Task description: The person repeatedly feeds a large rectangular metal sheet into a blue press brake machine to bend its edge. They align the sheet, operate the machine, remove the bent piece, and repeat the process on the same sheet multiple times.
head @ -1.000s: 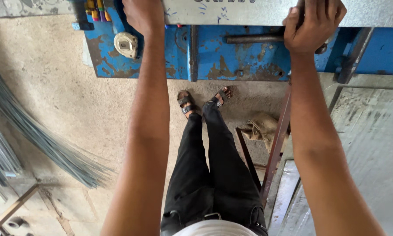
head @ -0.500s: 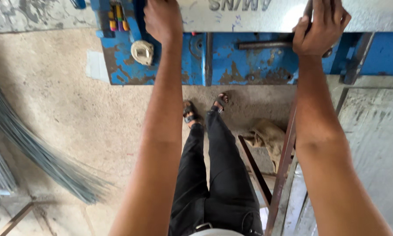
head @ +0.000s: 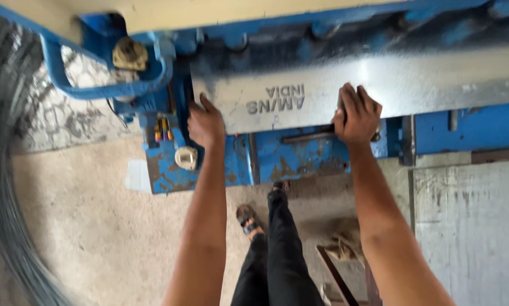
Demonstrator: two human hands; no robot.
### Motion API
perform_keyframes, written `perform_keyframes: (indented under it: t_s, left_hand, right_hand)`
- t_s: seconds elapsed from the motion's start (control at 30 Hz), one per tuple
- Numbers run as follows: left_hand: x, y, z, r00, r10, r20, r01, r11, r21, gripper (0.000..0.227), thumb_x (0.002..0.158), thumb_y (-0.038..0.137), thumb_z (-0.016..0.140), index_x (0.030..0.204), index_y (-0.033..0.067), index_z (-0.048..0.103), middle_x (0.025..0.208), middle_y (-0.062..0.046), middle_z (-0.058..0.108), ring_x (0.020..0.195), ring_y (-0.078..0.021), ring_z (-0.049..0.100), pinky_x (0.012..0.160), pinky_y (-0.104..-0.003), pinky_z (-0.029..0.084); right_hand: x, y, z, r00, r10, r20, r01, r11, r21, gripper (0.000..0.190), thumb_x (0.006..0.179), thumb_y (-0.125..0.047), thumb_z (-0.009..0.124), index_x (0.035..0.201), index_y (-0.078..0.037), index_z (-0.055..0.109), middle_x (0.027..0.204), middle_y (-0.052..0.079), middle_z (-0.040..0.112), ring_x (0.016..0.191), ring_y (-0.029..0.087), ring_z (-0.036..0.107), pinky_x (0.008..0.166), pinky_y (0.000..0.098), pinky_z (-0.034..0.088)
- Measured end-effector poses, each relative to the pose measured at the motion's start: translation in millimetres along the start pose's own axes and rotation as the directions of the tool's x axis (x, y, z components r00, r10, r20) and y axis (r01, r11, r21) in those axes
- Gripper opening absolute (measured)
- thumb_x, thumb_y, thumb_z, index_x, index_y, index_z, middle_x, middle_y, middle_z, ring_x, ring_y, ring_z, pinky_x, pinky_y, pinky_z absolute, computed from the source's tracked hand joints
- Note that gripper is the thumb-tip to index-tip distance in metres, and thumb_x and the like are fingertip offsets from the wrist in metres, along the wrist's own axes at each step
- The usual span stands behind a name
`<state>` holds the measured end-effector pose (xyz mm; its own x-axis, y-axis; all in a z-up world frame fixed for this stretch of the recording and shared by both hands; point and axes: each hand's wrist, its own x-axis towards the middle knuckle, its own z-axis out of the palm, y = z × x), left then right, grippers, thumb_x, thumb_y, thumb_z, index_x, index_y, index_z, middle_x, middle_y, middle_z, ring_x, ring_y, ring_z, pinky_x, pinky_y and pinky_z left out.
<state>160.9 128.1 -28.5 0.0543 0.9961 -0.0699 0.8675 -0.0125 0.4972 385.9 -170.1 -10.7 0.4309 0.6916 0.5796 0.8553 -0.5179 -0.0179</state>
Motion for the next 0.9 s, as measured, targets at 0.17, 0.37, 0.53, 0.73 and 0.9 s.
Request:
perform_keyframes:
  t_s: [0.17,0.37,0.53,0.73,0.9]
  left_hand:
    - [0.5,5.6,-3.8,1.000,-0.022,0.019,0.022,1.000,0.008,0.052,0.103,0.056,0.045,0.098,0.0081,0.065,0.089,-0.027,0.073,0.082,-0.0495,0.071,0.071,-0.060,0.057]
    - [0.6,9.6,-10.4,0.999,-0.032,0.037,0.033,0.999,-0.020,0.053,0.102,0.056,0.045,0.098,0.0084,0.067,0.092,-0.026,0.074,0.086,-0.0485,0.071,0.073,-0.060,0.056]
    - [-2.6,6.0,-9.4,0.999,-0.042,0.033,0.042,0.999,-0.011,0.054,0.103,0.057,0.043,0.102,0.0087,0.069,0.093,-0.026,0.074,0.087,-0.0478,0.071,0.075,-0.058,0.057]
    - [-0.8,3.9,-8.6,0.999,-0.024,0.047,0.023,0.999,0.022,0.057,0.105,0.057,0.042,0.102,0.0060,0.069,0.093,-0.026,0.074,0.087,-0.0469,0.072,0.074,-0.057,0.058]
    - [1.0,3.9,-8.1,0.999,-0.010,0.034,0.010,1.000,0.001,0.056,0.104,0.056,0.042,0.103,0.0068,0.068,0.091,-0.026,0.074,0.085,-0.0464,0.072,0.072,-0.057,0.058]
  right_hand:
    - [0.5,-1.6,-2.7,1.000,0.021,0.014,-0.021,1.000,-0.008,0.047,0.105,-0.033,0.044,0.134,-0.010,0.072,0.137,0.008,0.073,0.133,0.031,0.062,0.104,0.0473,0.042]
    - [-0.2,-0.5,-1.8,1.000,0.023,0.006,-0.023,1.000,-0.022,0.047,0.105,-0.034,0.043,0.132,-0.011,0.073,0.136,0.006,0.072,0.132,0.031,0.063,0.102,0.0464,0.043]
    - [-5.4,1.3,0.6,1.000,0.022,-0.016,-0.022,1.000,0.006,0.046,0.106,-0.033,0.044,0.132,-0.010,0.073,0.138,0.007,0.072,0.132,0.030,0.063,0.103,0.0463,0.043]
    - [-6.7,2.9,4.4,0.999,0.019,-0.029,-0.019,1.000,0.007,0.045,0.106,-0.033,0.044,0.132,-0.009,0.073,0.138,0.007,0.073,0.132,0.031,0.063,0.103,0.0459,0.043]
    - [-7.7,1.9,3.6,0.999,0.024,-0.021,-0.024,1.000,0.007,0.046,0.106,-0.032,0.043,0.133,-0.009,0.072,0.138,0.007,0.072,0.132,0.031,0.063,0.103,0.0463,0.043]
